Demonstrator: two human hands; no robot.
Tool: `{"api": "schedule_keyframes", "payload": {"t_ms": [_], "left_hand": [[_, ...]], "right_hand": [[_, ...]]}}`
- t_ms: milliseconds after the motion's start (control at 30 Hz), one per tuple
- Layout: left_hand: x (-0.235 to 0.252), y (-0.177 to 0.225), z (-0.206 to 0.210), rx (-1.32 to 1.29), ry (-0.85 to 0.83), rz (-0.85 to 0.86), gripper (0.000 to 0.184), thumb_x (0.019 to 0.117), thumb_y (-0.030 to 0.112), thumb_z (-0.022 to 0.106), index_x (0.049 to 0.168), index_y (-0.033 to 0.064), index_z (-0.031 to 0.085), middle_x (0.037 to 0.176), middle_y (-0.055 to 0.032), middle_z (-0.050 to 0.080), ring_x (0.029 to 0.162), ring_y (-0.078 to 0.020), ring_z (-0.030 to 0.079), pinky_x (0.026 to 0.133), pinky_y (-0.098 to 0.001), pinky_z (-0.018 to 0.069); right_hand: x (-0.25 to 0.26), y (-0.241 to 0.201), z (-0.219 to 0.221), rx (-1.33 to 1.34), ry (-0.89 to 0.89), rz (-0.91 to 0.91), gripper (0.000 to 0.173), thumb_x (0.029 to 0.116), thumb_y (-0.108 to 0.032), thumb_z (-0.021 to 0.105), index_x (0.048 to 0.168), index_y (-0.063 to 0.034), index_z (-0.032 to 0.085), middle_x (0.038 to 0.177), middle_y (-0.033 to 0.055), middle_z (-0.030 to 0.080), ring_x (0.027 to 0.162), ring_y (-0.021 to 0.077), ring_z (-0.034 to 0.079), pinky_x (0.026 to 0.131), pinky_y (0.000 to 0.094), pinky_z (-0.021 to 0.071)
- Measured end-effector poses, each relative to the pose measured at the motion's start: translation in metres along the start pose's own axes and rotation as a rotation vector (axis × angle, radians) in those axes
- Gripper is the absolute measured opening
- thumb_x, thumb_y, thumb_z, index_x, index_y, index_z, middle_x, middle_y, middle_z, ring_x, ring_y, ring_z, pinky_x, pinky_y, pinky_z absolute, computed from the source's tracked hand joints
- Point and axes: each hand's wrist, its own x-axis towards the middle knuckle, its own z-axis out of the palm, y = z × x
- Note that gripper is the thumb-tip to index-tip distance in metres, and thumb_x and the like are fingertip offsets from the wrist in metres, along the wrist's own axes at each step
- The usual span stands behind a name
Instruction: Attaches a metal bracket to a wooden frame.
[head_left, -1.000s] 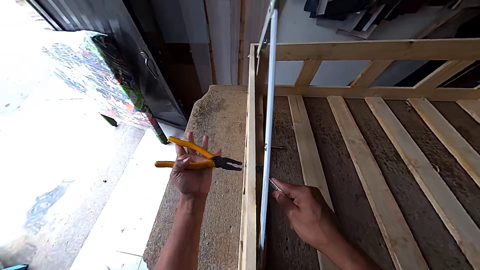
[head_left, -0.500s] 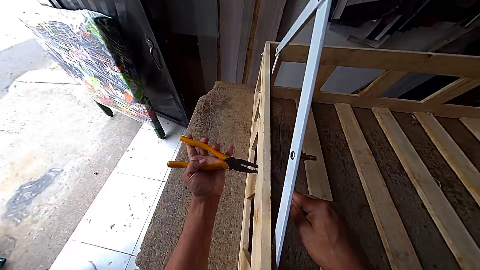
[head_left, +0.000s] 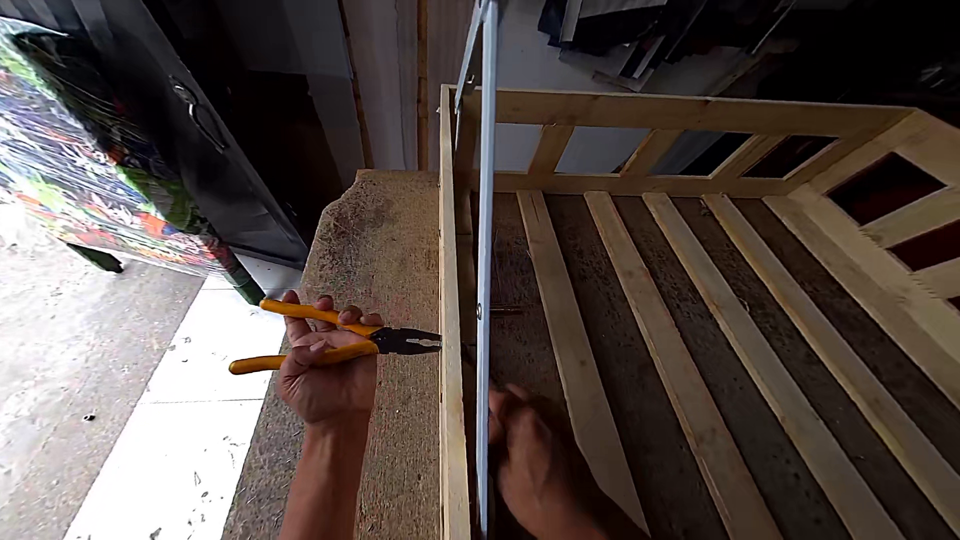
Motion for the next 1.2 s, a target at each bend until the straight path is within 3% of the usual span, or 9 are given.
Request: {"api": "schedule_keyframes", "payload": {"t_ms": [67, 133, 267, 633, 700, 800, 933, 1033, 1200], "left_hand": [[0.000, 0.001, 0.004, 0.026, -0.008, 0.015, 0.051, 0.0880, 0.013, 0.053, 0.138, 0.0236, 0.051, 0.111, -0.0034, 0.063, 0.092, -0.0224, 0.067, 0.082, -0.0433, 0.0580], [-0.001, 0.001, 0.005, 0.026, -0.016, 0.027, 0.049, 0.0881, 0.011, 0.054, 0.136, 0.0220, 0.053, 0.111, -0.0038, 0.065, 0.092, -0.0232, 0.067, 0.083, -0.0445, 0.0583], [-0.002, 0.002, 0.002, 0.004, -0.001, 0.032, 0.046, 0.0864, 0.008, 0.055, 0.131, 0.0193, 0.056, 0.109, -0.0061, 0.066, 0.094, -0.0249, 0.068, 0.083, -0.0469, 0.0586], [0.001, 0.003, 0.000, 0.020, 0.033, 0.018, 0.044, 0.0856, 0.009, 0.055, 0.129, 0.0183, 0.056, 0.109, -0.0062, 0.065, 0.093, -0.0245, 0.068, 0.083, -0.0459, 0.0585], [0.000, 0.003, 0.000, 0.025, 0.044, 0.012, 0.044, 0.0864, 0.010, 0.053, 0.130, 0.0182, 0.055, 0.110, -0.0061, 0.064, 0.093, -0.0243, 0.067, 0.083, -0.0455, 0.0584], [0.001, 0.004, -0.001, 0.014, 0.029, 0.003, 0.045, 0.0869, 0.009, 0.052, 0.131, 0.0186, 0.055, 0.110, -0.0060, 0.063, 0.094, -0.0245, 0.067, 0.084, -0.0457, 0.0585], [0.001, 0.003, 0.002, 0.011, 0.041, 0.014, 0.044, 0.0870, 0.008, 0.051, 0.129, 0.0184, 0.056, 0.109, -0.0057, 0.064, 0.093, -0.0244, 0.067, 0.083, -0.0451, 0.0586], [0.002, 0.001, 0.005, 0.001, 0.025, 0.021, 0.041, 0.0873, 0.008, 0.053, 0.127, 0.0185, 0.057, 0.108, -0.0058, 0.065, 0.094, -0.0240, 0.068, 0.083, -0.0451, 0.0586], [0.000, 0.001, 0.000, -0.009, 0.052, 0.022, 0.041, 0.0870, 0.008, 0.053, 0.127, 0.0178, 0.057, 0.106, -0.0066, 0.066, 0.091, -0.0247, 0.068, 0.081, -0.0458, 0.0593]], "right_hand": [[-0.013, 0.021, 0.029, 0.080, 0.155, -0.054, 0.029, 0.0896, -0.011, 0.057, 0.109, 0.0008, 0.075, 0.080, 0.0057, 0.071, 0.068, 0.0140, 0.069, 0.063, 0.0281, 0.0595], [-0.015, 0.035, 0.051, 0.218, 0.233, 0.014, 0.021, 0.0962, -0.016, 0.057, 0.101, -0.0047, 0.073, 0.080, 0.0010, 0.072, 0.070, 0.0061, 0.069, 0.064, 0.0218, 0.0586], [-0.017, 0.048, 0.079, 0.356, 0.364, -0.117, 0.022, 0.0980, -0.017, 0.057, 0.102, 0.0003, 0.071, 0.084, 0.0049, 0.071, 0.074, 0.0067, 0.068, 0.068, 0.0209, 0.0590], [-0.024, 0.005, 0.034, 0.682, 0.142, 0.120, 0.029, 0.0980, -0.002, 0.051, 0.119, 0.0046, 0.070, 0.104, 0.0066, 0.075, 0.092, 0.0093, 0.071, 0.085, 0.0259, 0.0608], [-0.018, 0.002, 0.019, 0.738, 0.055, 0.229, 0.034, 0.0984, -0.003, 0.049, 0.126, 0.0021, 0.069, 0.107, 0.0040, 0.076, 0.090, 0.0073, 0.072, 0.082, 0.0252, 0.0618], [-0.004, 0.000, 0.008, 0.795, 0.019, 0.332, 0.037, 0.0962, -0.005, 0.048, 0.125, -0.0024, 0.072, 0.092, 0.0012, 0.075, 0.064, 0.0060, 0.064, 0.058, 0.0250, 0.0556], [-0.012, 0.007, 0.034, 0.583, 0.137, 0.137, 0.028, 0.0988, -0.010, 0.050, 0.111, -0.0009, 0.073, 0.088, 0.0013, 0.073, 0.077, 0.0050, 0.068, 0.070, 0.0227, 0.0591], [-0.017, 0.036, 0.073, 0.626, 0.259, -0.015, 0.021, 0.1018, -0.013, 0.051, 0.104, -0.0010, 0.068, 0.081, 0.0009, 0.068, 0.069, 0.0046, 0.064, 0.063, 0.0208, 0.0567], [-0.016, 0.052, 0.104, 0.748, 0.262, -0.071, 0.028, 0.1069, -0.016, 0.049, 0.124, -0.0001, 0.064, 0.088, 0.0020, 0.066, 0.076, 0.0017, 0.062, 0.072, 0.0181, 0.0551]]}}
